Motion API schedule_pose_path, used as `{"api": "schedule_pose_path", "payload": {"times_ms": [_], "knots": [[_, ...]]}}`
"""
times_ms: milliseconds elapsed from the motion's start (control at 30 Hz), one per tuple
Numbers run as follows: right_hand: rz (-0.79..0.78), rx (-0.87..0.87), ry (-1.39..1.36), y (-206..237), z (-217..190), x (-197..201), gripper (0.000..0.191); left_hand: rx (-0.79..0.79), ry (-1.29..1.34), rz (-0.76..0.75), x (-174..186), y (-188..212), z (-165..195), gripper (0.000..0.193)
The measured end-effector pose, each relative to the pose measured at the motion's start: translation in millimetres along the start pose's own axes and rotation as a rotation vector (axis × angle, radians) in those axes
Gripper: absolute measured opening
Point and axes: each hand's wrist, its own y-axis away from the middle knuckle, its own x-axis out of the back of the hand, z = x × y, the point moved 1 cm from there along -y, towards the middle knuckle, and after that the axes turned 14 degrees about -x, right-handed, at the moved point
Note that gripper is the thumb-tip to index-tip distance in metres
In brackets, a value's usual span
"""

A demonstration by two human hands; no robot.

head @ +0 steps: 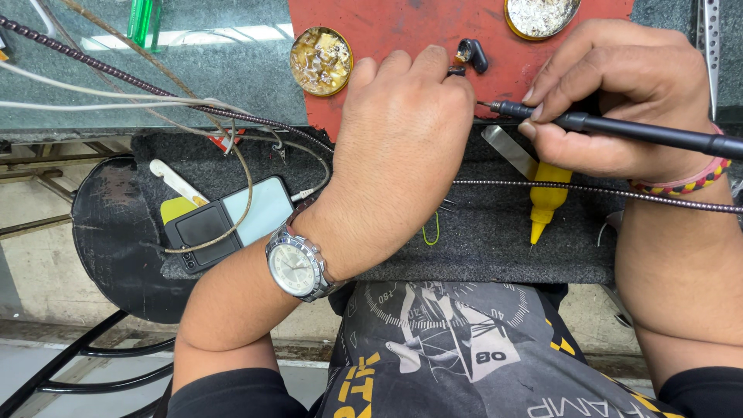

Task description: The person repairs a small electronic device at a workbench. They hold a small component and its housing in one hand, use a soldering iron to solder a wire and contact points, manipulate small parts and tweezers, and set the reworked component down on the bench.

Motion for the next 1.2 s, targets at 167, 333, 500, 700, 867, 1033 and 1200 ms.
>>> {"api": "schedule_pose_path", "payload": {"times_ms": [167, 333, 500, 700, 867, 1033, 1200], "knots": [[0.005, -0.002, 0.016, 0.2, 0.2, -1.4, 0.013, -0.002, -0.004, 0.005, -0.7, 0.1, -0.2, 0.005], [0.002, -0.006, -0.003, -1.1, -0.9, -0.7, 0.014, 0.001, -0.013, 0.014, -2.0, -0.1, 0.2, 0.006], [-0.003, -0.009, 0.005, -0.2, -2.7, -2.6, 0.014, 0.0, -0.019, 0.026, -3.3, -0.5, 0.9, 0.005], [-0.01, -0.019, -0.007, 0.6, -2.8, -1.8, 0.014, 0.0, -0.015, 0.026, -2.8, -0.1, 1.1, 0.004], [0.0, 0.002, -0.004, -1.0, -1.6, -0.2, 0.014, 0.004, 0.001, 0.019, -1.9, 0.3, 0.6, 0.005], [-0.001, -0.01, -0.006, 0.0, -2.9, -2.4, 0.014, 0.007, 0.0, 0.023, -2.6, 0.1, 1.1, 0.005], [0.012, 0.01, 0.034, 2.0, 4.5, 0.5, 0.015, 0.005, 0.002, 0.027, -2.9, 0.3, 0.2, 0.004]]}}
